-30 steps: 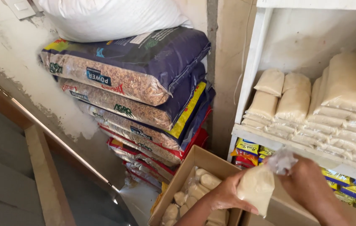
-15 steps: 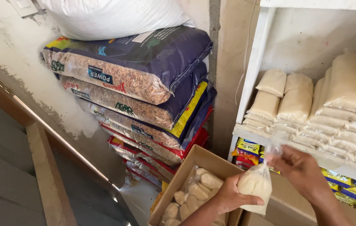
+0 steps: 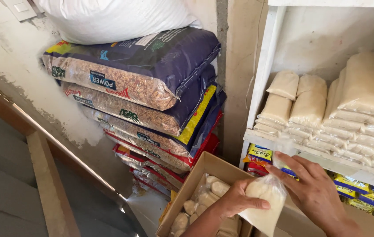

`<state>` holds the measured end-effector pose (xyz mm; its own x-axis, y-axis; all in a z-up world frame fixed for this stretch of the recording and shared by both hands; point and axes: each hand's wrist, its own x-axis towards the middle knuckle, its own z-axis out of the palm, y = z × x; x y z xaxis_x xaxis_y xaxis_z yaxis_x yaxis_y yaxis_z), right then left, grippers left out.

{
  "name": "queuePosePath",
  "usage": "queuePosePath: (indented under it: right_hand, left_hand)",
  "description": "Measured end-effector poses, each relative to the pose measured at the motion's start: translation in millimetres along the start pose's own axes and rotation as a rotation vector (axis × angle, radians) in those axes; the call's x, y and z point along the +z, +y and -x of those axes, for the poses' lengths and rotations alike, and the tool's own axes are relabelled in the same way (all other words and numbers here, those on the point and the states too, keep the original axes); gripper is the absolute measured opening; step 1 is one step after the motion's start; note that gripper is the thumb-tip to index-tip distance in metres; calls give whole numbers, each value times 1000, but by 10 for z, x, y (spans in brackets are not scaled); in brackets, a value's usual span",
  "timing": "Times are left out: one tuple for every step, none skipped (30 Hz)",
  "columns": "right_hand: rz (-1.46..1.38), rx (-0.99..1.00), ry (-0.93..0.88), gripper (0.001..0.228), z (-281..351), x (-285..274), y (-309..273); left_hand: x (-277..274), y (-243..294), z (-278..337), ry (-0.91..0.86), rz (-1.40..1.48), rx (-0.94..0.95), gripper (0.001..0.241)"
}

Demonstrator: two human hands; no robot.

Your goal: Packing small plastic bags of goods from a shelf into a cardboard box.

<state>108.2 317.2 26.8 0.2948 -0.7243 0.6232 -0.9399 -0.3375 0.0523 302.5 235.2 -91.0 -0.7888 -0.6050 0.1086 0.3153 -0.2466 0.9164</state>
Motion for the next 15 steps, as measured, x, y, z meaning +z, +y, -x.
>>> queuePosePath:
  right_hand:
    - [-1, 2, 2, 76, 19, 32, 14]
    - [-7, 2, 48, 67, 25, 63, 39]
    - [-12, 3, 94, 59, 30, 93, 61]
    - [-14, -2, 96, 59, 58, 146, 61]
    - [-55, 42, 124, 53, 86, 199, 64]
    - [-95, 93, 151, 48, 129, 249, 61]
    - [-95, 94, 153, 48, 190, 348, 94]
    - [-189, 162, 136, 44, 264, 444, 122]
    - [-284, 229, 119, 40, 339, 541, 151]
    - [-284, 234, 119, 40, 452, 696, 187]
    - [-430, 420, 72, 36, 565, 851, 221]
    - [-576, 603, 24, 33, 672, 1005, 260]
    - [-576, 606, 25, 33, 771, 1154, 305]
    - [-784, 684, 55, 33, 859, 1301, 360]
    - [-994, 758, 86, 33, 947, 1449, 413]
  left_hand:
    - [-2, -5, 4, 0, -2, -1, 58]
    - [-4, -8, -1, -12, 2, -14, 56]
    - [-6, -10, -5, -24, 5, -27, 55]
    - [-25, -16, -7, -20, 4, -23, 55]
    - [-43, -23, -11, -28, 0, -14, 53]
    - [-57, -34, -11, -39, -4, -11, 51]
    - [-87, -99, -43, -39, -6, -12, 51]
    - [-111, -172, -68, -33, 0, 5, 46]
    - [-136, -246, -95, -27, 7, 21, 41]
    - [-103, -223, -115, -29, 6, 17, 41]
    - [-70, -201, -134, 18, 5, 30, 44]
    - [-36, -177, -157, 67, 5, 46, 47]
    - [-14, -164, -166, 65, 5, 44, 47]
    - [7, -146, -185, 95, -11, 75, 48]
    - [28, -127, -203, 124, -28, 105, 49]
